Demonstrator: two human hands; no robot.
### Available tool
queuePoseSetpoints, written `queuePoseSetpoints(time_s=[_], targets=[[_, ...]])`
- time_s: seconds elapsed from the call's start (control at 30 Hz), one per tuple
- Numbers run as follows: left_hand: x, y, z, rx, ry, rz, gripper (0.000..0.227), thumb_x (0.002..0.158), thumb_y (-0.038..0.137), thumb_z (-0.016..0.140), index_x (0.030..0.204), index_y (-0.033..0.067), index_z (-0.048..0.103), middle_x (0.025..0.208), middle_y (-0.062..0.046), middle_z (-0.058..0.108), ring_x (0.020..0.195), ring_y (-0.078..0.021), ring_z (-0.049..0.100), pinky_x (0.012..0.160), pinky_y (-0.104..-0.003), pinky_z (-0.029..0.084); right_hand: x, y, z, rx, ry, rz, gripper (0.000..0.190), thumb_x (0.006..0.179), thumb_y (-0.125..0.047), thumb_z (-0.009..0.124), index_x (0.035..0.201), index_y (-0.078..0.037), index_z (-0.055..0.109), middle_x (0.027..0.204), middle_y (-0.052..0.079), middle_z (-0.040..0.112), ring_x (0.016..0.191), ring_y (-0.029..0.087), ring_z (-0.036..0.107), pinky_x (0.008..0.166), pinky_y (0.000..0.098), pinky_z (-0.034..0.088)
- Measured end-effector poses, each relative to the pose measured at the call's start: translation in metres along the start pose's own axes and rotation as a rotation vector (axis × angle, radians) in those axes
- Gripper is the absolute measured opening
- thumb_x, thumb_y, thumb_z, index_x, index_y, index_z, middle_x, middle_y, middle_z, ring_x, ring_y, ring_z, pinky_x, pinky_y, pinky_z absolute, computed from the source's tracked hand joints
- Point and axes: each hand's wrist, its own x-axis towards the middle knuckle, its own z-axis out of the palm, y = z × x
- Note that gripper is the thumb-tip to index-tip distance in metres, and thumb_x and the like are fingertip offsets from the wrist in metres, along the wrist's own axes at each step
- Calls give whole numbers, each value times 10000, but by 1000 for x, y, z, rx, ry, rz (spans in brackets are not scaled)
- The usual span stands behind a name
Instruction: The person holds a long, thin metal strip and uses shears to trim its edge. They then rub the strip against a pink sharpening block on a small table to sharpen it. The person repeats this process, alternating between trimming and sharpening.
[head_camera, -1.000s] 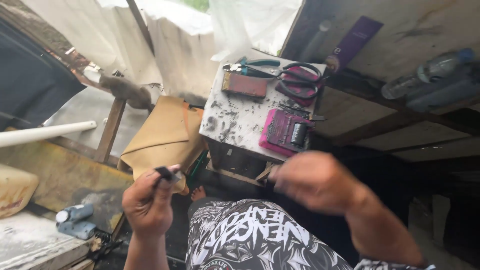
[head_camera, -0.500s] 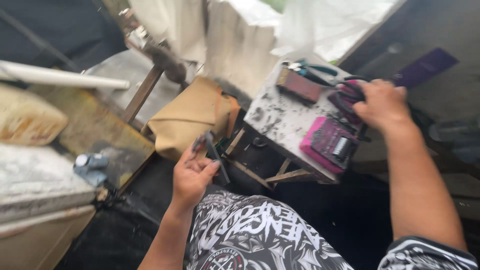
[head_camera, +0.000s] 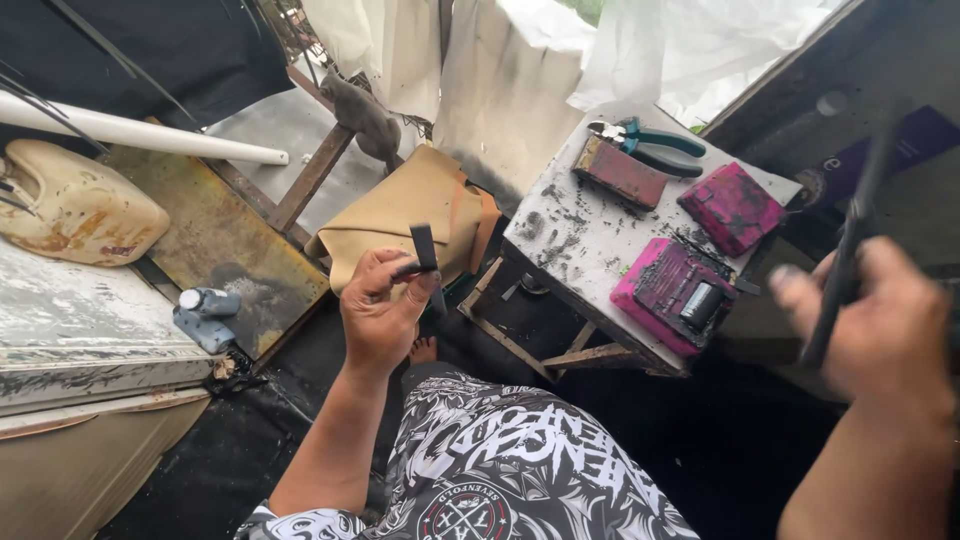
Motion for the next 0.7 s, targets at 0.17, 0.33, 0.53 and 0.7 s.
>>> queuePoseSetpoints(time_s=[0.17,0.33,0.53,0.7], targets=[[18,33,23,-271,-100,-24,201,924,43,761,1109,-10,704,1009,-105,674,780,-154,673,682,-229,608,-85,-62,52,720,-150,-249,204,856,-79,753,1057,-92,720,1028,47,751,1006,143,676,977,280,464],[29,61,51,-487,-100,-50,168,871,11,780,1020,-62,750,870,-199,699,669,-176,693,595,-314,635,-90,-97,146,945,-246,-437,400,827,-260,782,1177,-70,740,710,124,704,558,222,644,531,330,500],[41,55,56,-665,-49,-78,184,912,32,739,1085,-30,728,877,-180,751,729,-207,749,583,-311,669,-90,-111,192,1070,-396,-432,224,823,-125,804,940,-67,623,813,138,787,621,199,703,523,315,528],[25,38,57,-525,-73,-78,399,980,74,643,1354,36,510,1063,-145,731,860,-186,728,646,-323,672,-86,-107,182,1030,-290,-386,212,786,-93,824,915,-45,663,721,136,769,542,187,691,458,285,522]])
